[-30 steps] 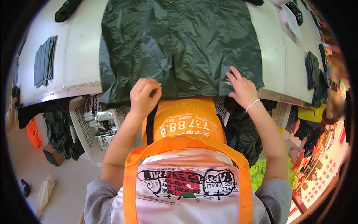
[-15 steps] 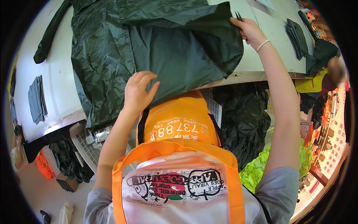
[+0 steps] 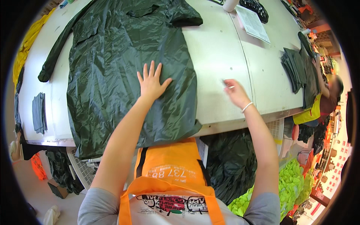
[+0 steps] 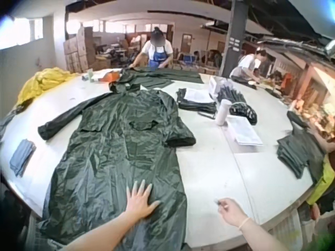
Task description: The person folds a dark green jacket on a white table. They smooth the fabric, fold the sleeves inward, and fold the body into a compact rectangle. The folded jacket is placed on a stack of similar items.
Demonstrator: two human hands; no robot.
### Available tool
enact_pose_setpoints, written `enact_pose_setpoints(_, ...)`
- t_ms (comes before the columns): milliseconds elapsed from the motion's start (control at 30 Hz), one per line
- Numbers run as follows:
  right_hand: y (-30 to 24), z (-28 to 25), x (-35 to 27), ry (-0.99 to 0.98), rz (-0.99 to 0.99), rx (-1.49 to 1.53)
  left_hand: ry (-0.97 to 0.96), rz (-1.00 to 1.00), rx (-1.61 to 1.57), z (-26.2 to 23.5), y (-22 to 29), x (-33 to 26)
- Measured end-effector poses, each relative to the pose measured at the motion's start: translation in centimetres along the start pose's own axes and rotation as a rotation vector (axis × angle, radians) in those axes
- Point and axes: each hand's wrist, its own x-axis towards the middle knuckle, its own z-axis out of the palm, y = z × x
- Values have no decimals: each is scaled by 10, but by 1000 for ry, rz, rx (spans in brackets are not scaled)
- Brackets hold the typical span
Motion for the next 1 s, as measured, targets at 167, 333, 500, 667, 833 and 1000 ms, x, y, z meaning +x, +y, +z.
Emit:
enact_pose_setpoints(167, 182, -80, 85, 559, 321, -314, -95, -5, 58, 20, 23, -19)
enact_pose_setpoints(333, 176, -110, 154, 702, 576, -644, -290, -27, 55, -15, 25, -91)
enact_pose_setpoints(500, 173, -101, 251, 644, 102, -178, -516, 54, 40, -40, 18, -216)
enact_pose_setpoints(667, 20, -24, 306, 181, 155, 425, -727, -91, -106, -79, -24, -335)
enact_pose_setpoints(833, -100, 33, 230, -515, 59, 779, -64, -270, -205, -99, -37, -180)
enact_pose_setpoints(1000, -201, 121, 60, -743, -680, 518, -90, -849, -1288, -142, -21, 9)
